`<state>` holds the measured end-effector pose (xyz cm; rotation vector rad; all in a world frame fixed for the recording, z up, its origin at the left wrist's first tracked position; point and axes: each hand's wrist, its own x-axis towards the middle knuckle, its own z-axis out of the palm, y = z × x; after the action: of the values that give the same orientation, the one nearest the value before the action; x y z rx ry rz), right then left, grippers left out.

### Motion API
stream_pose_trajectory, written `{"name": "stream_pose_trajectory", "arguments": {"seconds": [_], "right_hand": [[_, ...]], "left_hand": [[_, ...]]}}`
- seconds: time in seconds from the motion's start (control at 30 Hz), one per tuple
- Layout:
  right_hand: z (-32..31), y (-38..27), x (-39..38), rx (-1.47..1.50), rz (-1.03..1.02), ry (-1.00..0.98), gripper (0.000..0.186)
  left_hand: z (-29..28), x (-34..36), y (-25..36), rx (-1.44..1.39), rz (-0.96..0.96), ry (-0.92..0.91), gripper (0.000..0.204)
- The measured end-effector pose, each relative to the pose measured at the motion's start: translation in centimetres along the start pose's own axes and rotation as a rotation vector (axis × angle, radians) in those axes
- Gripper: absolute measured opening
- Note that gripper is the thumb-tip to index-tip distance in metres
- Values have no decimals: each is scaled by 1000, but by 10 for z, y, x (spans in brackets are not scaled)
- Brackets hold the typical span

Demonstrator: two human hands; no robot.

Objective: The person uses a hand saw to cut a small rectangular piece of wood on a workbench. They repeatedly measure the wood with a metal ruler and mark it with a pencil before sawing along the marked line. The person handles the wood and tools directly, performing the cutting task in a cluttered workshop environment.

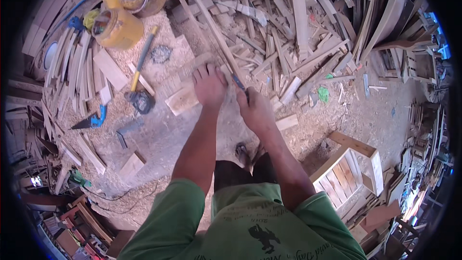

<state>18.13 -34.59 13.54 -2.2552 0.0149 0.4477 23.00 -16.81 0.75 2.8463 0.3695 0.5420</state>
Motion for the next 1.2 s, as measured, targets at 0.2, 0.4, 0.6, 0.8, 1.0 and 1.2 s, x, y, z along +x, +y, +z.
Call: {"name": "stream_pose_trajectory", "arguments": {"seconds": [0.2,0.4,0.6,0.8,1.0,1.2], "right_hand": [[-86,23,-173,35,71,-35,34],[-2,36,-46,14,7,54,36],[-40,27,-102,20,-10,12,39],[-75,31,-182,25,115,5,33],[4,41,-15,73,-93,54,34],[-80,36,-167,26,101,-42,36]], "left_hand": [[-4,-1,-4,27,12,51,23],[-2,1,2,9,13,31,24],[-2,1,-7,11,18,69,25],[-5,-4,-2,15,19,47,25],[-7,3,9,-37,12,12,24],[-3,0,-6,13,4,41,24]]}}
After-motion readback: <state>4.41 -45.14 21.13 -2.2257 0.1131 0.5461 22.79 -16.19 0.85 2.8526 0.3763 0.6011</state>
